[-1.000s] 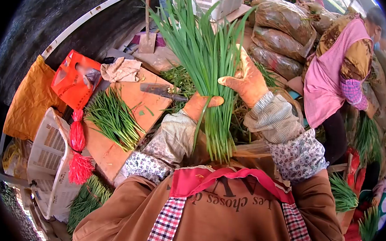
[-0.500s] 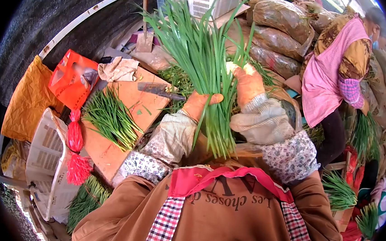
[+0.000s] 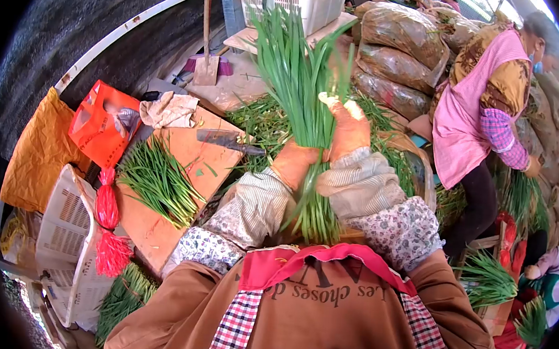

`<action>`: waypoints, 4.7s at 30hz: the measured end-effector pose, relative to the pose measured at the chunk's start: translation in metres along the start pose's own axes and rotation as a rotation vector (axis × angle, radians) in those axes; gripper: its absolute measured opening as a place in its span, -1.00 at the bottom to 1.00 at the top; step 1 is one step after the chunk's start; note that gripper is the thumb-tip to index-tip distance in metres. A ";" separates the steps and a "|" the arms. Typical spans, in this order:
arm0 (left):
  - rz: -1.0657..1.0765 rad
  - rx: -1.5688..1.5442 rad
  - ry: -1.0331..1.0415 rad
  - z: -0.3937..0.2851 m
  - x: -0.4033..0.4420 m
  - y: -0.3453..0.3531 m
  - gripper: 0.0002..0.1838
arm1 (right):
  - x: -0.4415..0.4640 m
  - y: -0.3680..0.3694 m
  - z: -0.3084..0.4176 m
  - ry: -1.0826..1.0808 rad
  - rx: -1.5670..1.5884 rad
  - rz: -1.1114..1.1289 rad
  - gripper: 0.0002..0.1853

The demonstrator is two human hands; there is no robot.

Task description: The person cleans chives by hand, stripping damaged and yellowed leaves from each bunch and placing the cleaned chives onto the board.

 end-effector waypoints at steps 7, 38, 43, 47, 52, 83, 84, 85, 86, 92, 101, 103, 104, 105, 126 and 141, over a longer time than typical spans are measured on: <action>-0.199 0.678 0.353 -0.016 0.016 0.018 -0.66 | 0.040 -0.018 -0.004 -0.077 -0.001 -0.080 -0.77; -0.863 1.752 -0.107 -0.097 -0.040 -0.048 -0.67 | 0.020 -0.008 0.009 0.119 -0.343 0.311 -0.75; -0.814 1.824 -0.120 -0.068 -0.058 -0.069 -0.67 | -0.022 -0.054 -0.024 0.240 -0.216 0.490 -0.78; -0.828 1.876 -0.178 -0.054 -0.062 -0.098 -0.72 | -0.059 -0.069 -0.019 -0.308 -1.057 0.856 -0.75; -0.970 1.719 0.164 -0.096 -0.071 -0.106 -0.75 | -0.016 -0.119 -0.010 0.055 -1.304 0.569 -0.63; -0.818 2.234 0.670 -0.184 -0.092 -0.068 -0.65 | 0.049 0.006 0.133 -1.031 -1.563 1.004 -0.81; -0.828 2.228 0.664 -0.184 -0.094 -0.069 -0.65 | 0.047 0.003 0.131 -1.123 -1.471 0.997 -0.83; -0.836 2.221 0.662 -0.184 -0.094 -0.068 -0.65 | 0.046 0.000 0.131 -1.008 -1.235 0.900 -0.84; -0.823 2.211 0.683 -0.186 -0.094 -0.067 -0.65 | 0.045 -0.004 0.131 -0.891 -1.003 0.798 -0.84; -0.765 2.214 0.810 -0.184 -0.097 -0.079 -0.58 | 0.059 -0.016 0.177 -0.506 -0.946 0.474 -0.76; -0.716 2.227 0.773 -0.183 -0.104 -0.073 -0.59 | 0.055 0.031 0.164 -0.511 -1.821 0.988 -0.62; -0.708 2.237 0.785 -0.181 -0.106 -0.070 -0.58 | 0.058 0.027 0.147 -0.704 -1.794 1.021 -0.62; -0.711 2.244 0.779 -0.180 -0.107 -0.066 -0.58 | 0.062 0.022 0.138 -0.786 -1.738 1.028 -0.63; -0.721 2.253 0.769 -0.179 -0.109 -0.066 -0.58 | 0.063 0.018 0.132 -0.871 -1.674 1.039 -0.64; -0.315 -0.032 0.334 -0.170 -0.039 -0.047 -0.73 | -0.002 -0.056 0.070 -0.103 -0.704 0.569 -0.76; -0.368 -0.335 0.129 -0.082 -0.019 0.003 -0.80 | -0.062 -0.045 -0.009 0.041 -0.512 0.892 0.28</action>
Point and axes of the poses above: each hand's wrist, its own x-axis towards the middle knuckle, its own y-axis out of the palm, z = x × y, the point moved 2 cm from there along x, towards the middle knuckle, and after that the axes turned 13 degrees about -y, right-handed, at the moved point
